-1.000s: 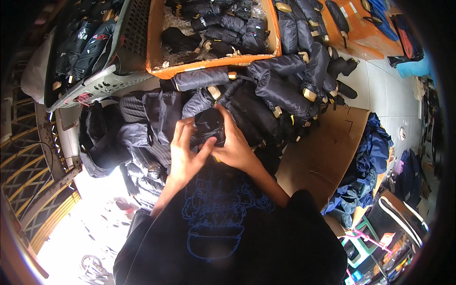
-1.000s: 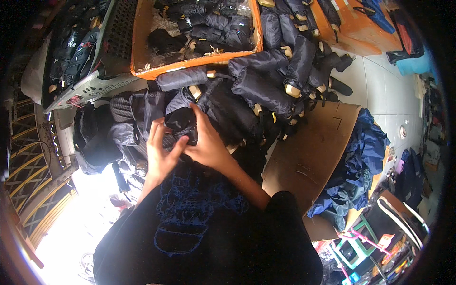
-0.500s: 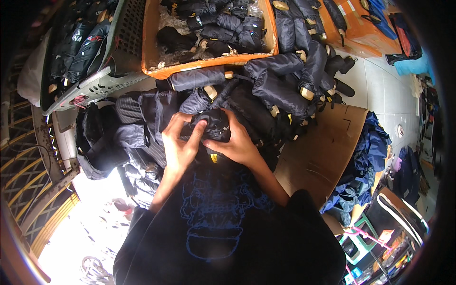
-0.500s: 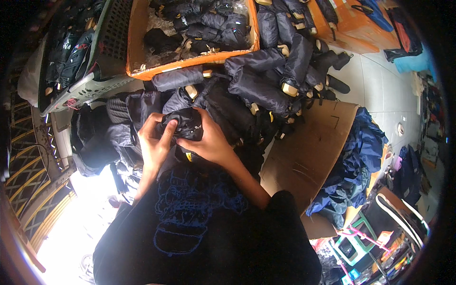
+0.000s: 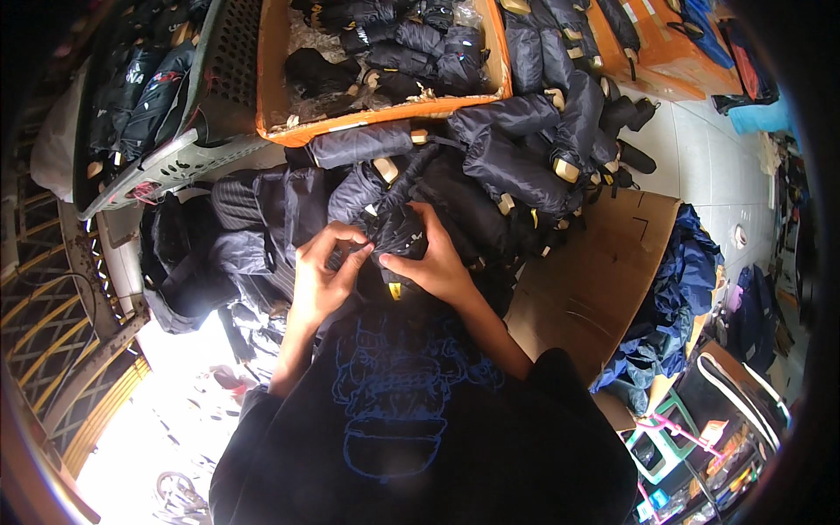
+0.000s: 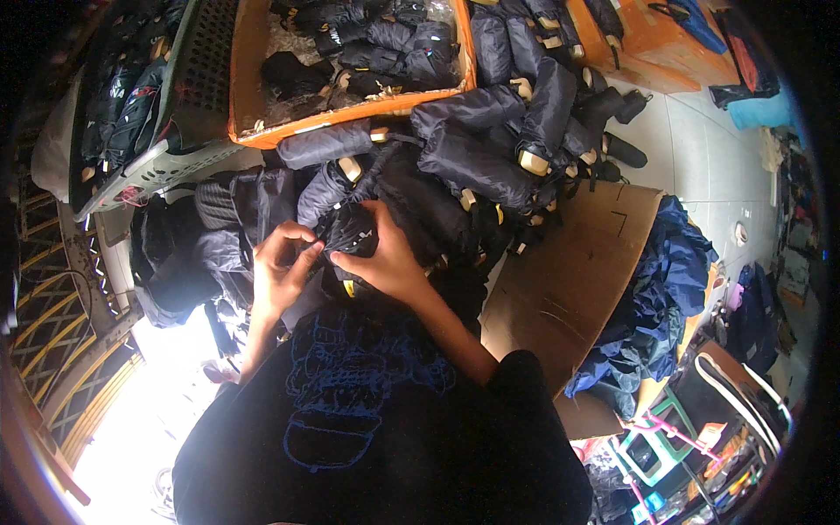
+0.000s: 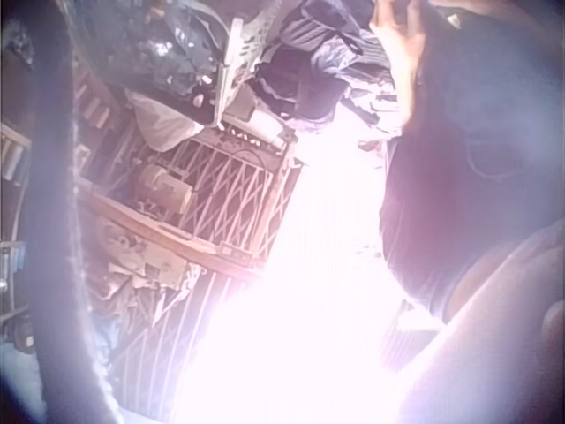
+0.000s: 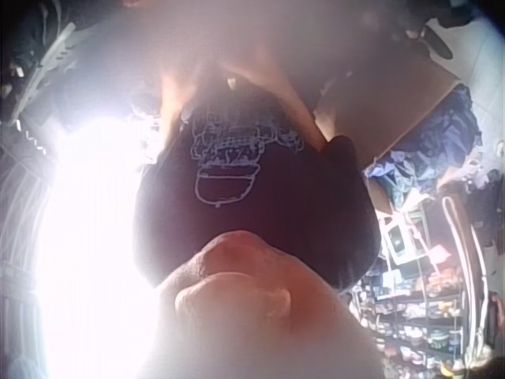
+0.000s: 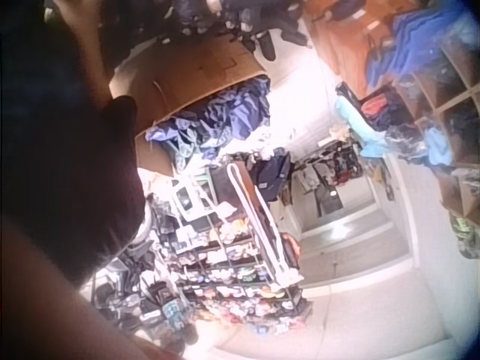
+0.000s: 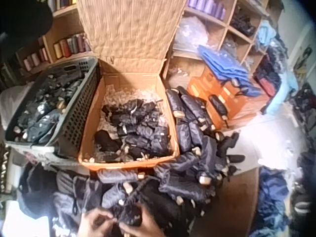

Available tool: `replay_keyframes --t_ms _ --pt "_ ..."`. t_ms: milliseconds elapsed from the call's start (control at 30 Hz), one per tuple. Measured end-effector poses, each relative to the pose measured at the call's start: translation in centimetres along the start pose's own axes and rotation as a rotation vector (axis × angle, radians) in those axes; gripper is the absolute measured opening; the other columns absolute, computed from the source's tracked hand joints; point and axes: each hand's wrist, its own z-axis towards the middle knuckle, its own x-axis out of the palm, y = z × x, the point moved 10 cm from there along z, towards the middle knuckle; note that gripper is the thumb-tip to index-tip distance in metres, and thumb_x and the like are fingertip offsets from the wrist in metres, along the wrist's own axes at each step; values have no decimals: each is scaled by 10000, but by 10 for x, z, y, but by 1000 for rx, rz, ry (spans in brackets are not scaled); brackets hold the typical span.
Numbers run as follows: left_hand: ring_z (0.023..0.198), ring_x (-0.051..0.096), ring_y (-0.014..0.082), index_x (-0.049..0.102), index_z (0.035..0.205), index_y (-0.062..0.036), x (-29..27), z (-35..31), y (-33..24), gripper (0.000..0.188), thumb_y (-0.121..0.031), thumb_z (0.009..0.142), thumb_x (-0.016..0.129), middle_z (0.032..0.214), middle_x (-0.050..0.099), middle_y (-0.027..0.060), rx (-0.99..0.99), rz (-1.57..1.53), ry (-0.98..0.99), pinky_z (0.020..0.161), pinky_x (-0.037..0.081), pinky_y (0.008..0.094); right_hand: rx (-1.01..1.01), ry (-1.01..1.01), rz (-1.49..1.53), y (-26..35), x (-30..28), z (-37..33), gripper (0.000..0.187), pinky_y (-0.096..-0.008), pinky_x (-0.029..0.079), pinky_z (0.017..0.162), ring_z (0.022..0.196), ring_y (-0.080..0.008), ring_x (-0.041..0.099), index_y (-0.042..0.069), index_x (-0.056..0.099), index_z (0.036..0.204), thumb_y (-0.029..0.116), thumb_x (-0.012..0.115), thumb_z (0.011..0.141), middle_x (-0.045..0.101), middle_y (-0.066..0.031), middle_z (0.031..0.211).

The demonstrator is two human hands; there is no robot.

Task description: The person repeatedly picks up folded black umbrellas from a pile, wraps each one in a clear plastic bag, and secures the bag with a yellow twist tie. The person then places the packaged umbrellas into a large orange crate. The process is repeated for multiple umbrellas throughout the clip.

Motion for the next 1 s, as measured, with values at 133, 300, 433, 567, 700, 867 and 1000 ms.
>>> replay_keyframes --t_ms 133,300,433,567,700,867,1000 --pt "641 574 158 606 877 3 -6 7 -10 225 6 749 790 830 658 104 71 87 -165 595 465 286 81 84 166 -4 4 2 624 -312 430 938 1063 -163 540 -10 412 1258 200 774 796 578 -119 1090" --pt "741 639 229 611 873 6 5 -2 -24 231 73 725 775 837 650 126 287 96 -192 670 508 313 212 33 318 -16 -10 11 398 -280 401 887 979 -119 485 18 473 1118 221 708 871 531 -52 996" --pt "815 673 276 639 914 4 11 -10 -28 235 135 734 716 889 674 147 337 35 -246 720 533 336 128 6 91 -6 -18 22 253 -251 390 863 968 -92 467 43 516 1024 175 682 888 508 -21 942" --pt "836 668 288 668 969 -14 22 -9 -24 242 56 746 730 908 680 127 310 173 -120 763 525 351 35 -14 78 5 -19 23 277 -282 389 886 966 -132 494 29 544 1008 201 710 869 547 -43 948" --pt "909 601 282 685 982 -24 33 -5 -24 254 -87 753 774 935 659 96 188 144 36 826 482 369 -5 -8 58 13 -24 23 247 -296 408 908 1006 -143 536 26 583 1037 156 705 866 597 -55 1011" --pt "978 516 278 686 939 -27 43 -6 -16 279 -140 722 820 1036 602 113 156 179 196 856 432 362 95 -14 41 -3 -26 18 255 -305 423 907 999 -136 552 23 593 1039 137 720 850 609 -61 1008" --pt "1030 509 300 688 891 -32 40 -1 -22 252 -130 707 830 1143 555 147 215 145 144 866 439 382 50 30 61 11 -22 20 281 -307 424 912 996 -137 552 25 584 1047 100 726 816 606 -67 1002"
